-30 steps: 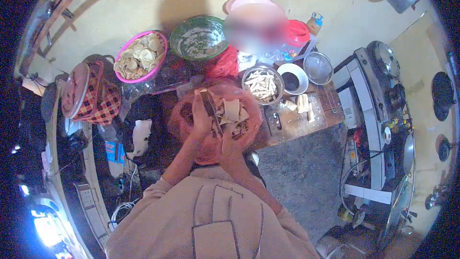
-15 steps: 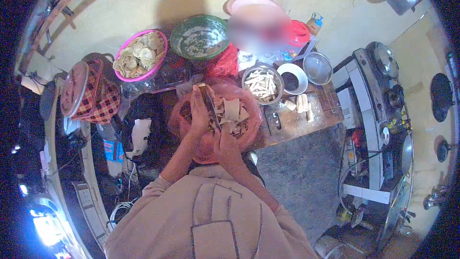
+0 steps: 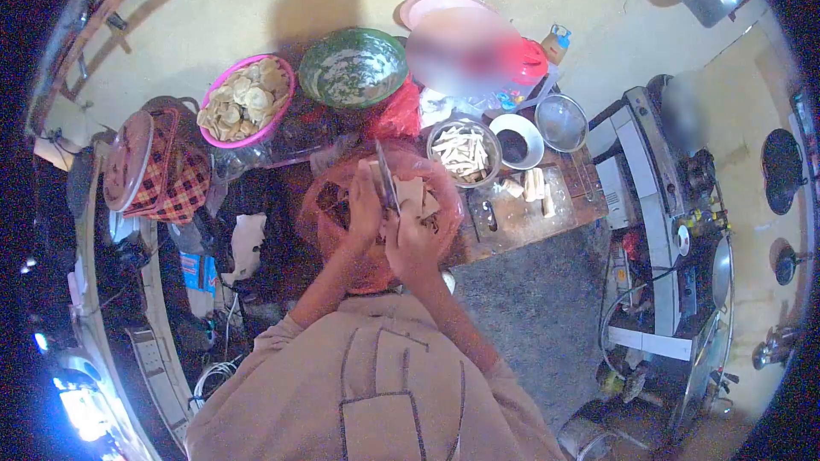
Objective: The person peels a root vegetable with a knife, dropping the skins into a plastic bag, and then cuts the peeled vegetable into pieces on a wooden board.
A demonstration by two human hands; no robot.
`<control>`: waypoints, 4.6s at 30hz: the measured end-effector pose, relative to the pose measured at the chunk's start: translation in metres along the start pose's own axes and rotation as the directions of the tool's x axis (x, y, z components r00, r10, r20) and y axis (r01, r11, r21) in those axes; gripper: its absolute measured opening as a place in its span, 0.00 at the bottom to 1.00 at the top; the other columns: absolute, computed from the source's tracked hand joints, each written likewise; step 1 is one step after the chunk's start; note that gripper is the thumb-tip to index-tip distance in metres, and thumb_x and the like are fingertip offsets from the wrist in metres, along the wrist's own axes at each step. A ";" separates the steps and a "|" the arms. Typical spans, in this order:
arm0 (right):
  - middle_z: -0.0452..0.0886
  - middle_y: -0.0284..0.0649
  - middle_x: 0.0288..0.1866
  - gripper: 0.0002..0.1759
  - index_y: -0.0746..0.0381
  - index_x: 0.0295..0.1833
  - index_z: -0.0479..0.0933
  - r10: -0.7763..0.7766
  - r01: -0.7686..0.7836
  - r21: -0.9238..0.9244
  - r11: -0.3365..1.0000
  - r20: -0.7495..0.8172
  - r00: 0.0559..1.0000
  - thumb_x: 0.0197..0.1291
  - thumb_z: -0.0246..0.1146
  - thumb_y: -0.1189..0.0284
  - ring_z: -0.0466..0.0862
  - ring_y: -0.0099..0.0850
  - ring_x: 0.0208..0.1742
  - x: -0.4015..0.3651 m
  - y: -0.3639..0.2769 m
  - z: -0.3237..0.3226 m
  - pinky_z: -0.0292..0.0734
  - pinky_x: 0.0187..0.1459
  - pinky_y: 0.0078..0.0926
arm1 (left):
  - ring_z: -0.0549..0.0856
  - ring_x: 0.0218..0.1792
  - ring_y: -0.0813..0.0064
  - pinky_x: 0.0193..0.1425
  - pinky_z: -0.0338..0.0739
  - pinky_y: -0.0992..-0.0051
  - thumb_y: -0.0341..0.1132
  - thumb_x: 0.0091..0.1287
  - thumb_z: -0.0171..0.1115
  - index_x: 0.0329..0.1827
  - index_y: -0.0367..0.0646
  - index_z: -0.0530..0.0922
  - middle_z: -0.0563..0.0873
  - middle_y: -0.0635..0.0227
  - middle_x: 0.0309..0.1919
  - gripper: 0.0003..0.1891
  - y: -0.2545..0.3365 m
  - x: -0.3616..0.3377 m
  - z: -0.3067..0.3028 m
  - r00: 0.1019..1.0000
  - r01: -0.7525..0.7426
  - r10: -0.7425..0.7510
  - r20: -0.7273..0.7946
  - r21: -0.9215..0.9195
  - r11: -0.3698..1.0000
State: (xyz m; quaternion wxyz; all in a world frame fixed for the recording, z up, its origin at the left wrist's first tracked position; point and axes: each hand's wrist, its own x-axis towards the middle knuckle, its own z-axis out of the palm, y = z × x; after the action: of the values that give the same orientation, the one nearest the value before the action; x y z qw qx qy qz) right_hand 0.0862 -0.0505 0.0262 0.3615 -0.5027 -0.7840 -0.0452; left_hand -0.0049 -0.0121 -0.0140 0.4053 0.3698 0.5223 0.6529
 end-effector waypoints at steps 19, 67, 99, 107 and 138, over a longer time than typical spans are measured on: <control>0.73 0.55 0.26 0.08 0.66 0.38 0.64 0.304 -0.456 0.400 0.795 0.387 0.870 0.61 0.47 0.71 0.74 0.53 0.30 -0.022 -0.003 0.013 0.66 0.33 0.44 | 0.73 0.28 0.73 0.35 0.68 0.73 0.48 0.71 0.33 0.33 0.35 0.69 0.74 0.61 0.24 0.23 -0.015 0.005 -0.011 0.994 0.001 -0.020 0.104 0.175 0.985; 0.73 0.55 0.23 0.10 0.66 0.37 0.64 0.245 -0.393 0.445 0.805 0.353 0.903 0.60 0.49 0.69 0.76 0.53 0.28 -0.029 -0.003 0.020 0.66 0.30 0.45 | 0.72 0.22 0.83 0.26 0.68 0.82 0.50 0.70 0.35 0.32 0.43 0.68 0.71 0.73 0.22 0.20 0.002 0.021 -0.016 0.999 0.045 -0.039 0.037 -0.208 0.977; 0.71 0.52 0.16 0.09 0.67 0.35 0.63 0.290 -0.388 0.459 0.799 0.270 0.918 0.59 0.50 0.71 0.75 0.52 0.20 -0.026 -0.003 0.042 0.68 0.23 0.44 | 0.73 0.25 0.73 0.33 0.68 0.71 0.44 0.70 0.33 0.30 0.37 0.68 0.73 0.64 0.22 0.20 -0.012 0.031 -0.015 0.992 -0.108 0.105 0.067 0.045 0.993; 0.73 0.52 0.22 0.09 0.66 0.37 0.64 0.343 -0.436 0.229 0.870 0.355 0.870 0.59 0.52 0.70 0.77 0.47 0.25 -0.018 -0.012 0.020 0.70 0.26 0.41 | 0.74 0.25 0.78 0.31 0.69 0.77 0.47 0.70 0.36 0.33 0.39 0.70 0.75 0.68 0.23 0.21 -0.005 0.024 -0.011 0.980 -0.198 0.191 0.062 0.141 0.970; 0.73 0.39 0.36 0.18 0.67 0.48 0.67 0.390 -0.457 0.680 0.573 0.264 0.882 0.53 0.61 0.73 0.74 0.28 0.38 0.014 0.007 0.004 0.69 0.43 0.25 | 0.76 0.22 0.80 0.24 0.72 0.81 0.50 0.70 0.31 0.35 0.42 0.68 0.74 0.69 0.23 0.22 0.000 -0.002 0.009 0.991 0.132 -0.126 0.042 -0.402 0.906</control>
State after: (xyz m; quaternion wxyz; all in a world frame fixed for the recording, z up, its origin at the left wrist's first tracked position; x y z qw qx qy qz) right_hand 0.0868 -0.0353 0.0298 0.4964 -0.4918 -0.6076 0.3776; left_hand 0.0043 -0.0105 -0.0129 0.5191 0.2477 0.3965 0.7155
